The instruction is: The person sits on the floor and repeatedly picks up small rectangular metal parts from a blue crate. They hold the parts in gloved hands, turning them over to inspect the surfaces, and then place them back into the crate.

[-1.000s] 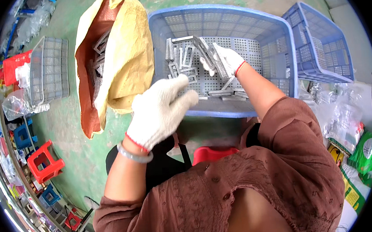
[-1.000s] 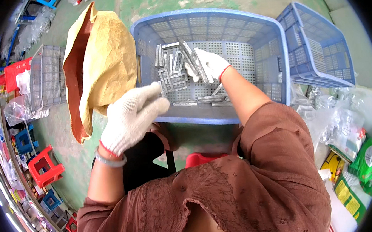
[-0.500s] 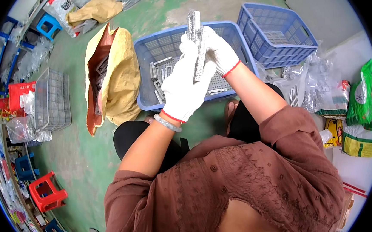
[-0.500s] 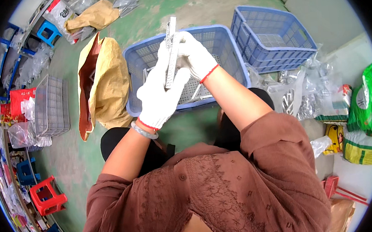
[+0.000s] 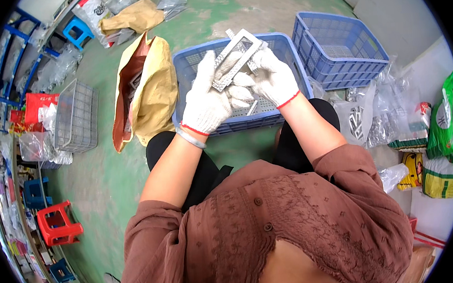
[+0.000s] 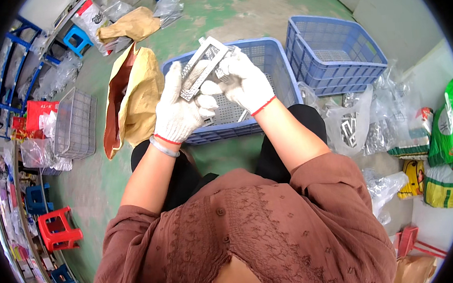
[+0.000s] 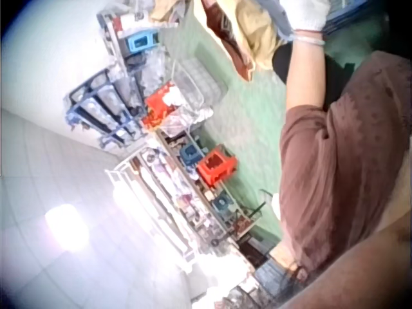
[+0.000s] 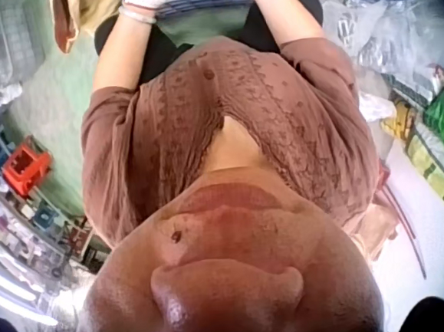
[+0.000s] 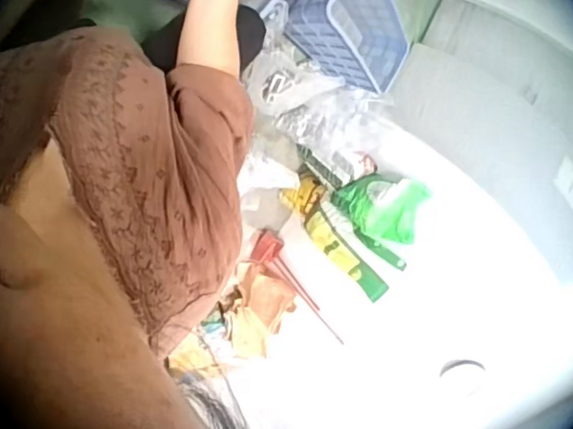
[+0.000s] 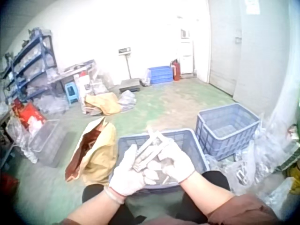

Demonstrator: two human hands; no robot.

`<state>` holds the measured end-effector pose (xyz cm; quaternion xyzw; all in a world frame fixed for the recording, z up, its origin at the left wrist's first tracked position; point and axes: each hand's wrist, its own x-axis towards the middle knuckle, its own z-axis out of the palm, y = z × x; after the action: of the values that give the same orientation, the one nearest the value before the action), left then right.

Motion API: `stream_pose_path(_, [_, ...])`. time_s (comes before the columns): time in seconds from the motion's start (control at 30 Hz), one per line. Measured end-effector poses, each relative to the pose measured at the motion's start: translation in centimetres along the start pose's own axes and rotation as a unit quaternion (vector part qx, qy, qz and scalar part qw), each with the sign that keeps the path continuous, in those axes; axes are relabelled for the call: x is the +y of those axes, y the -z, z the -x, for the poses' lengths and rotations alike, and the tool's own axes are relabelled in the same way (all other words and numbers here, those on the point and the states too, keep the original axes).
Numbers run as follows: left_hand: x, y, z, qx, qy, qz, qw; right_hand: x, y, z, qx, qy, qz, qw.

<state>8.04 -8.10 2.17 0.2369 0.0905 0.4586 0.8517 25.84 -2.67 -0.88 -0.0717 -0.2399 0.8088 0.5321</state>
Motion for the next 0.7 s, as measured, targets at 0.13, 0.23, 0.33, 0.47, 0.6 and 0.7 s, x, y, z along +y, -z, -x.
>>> stream_pose_path(0.13, [0.6,0.7,0.5,0.025,-0.003,0.062,0.998,-0.6,0.7,-0.1,0.009,-0.008,0.027,1.000])
stream_pose_path(0.23, [0.7,1.1,0.3,0.071,-0.012,0.054,0.996,-1.0,-0.5,0.2,0.066,-0.005,0.044,0.997])
stream_pose_path(0.33, [1.1,2.0,-0.1,0.058,0.000,0.068,0.996,-1.2,1.4,-0.3,0.069,-0.005,0.035,0.997])
stream_pose_path(0.47, [1.4,3.5,0.0,0.053,0.007,0.047,0.997,-2.1,1.5,-0.4,0.107,-0.006,0.056,0.993])
stream_pose_path(0.6, [1.7,3.7,-0.4,0.078,0.018,0.028,0.996,-2.6,1.6,-0.8,0.154,0.027,0.090,0.984])
stream_pose_path(0.7, [2.0,4.3,-0.6,0.100,0.013,-0.018,0.995,-2.5,2.2,-1.0,0.135,0.012,0.103,0.985])
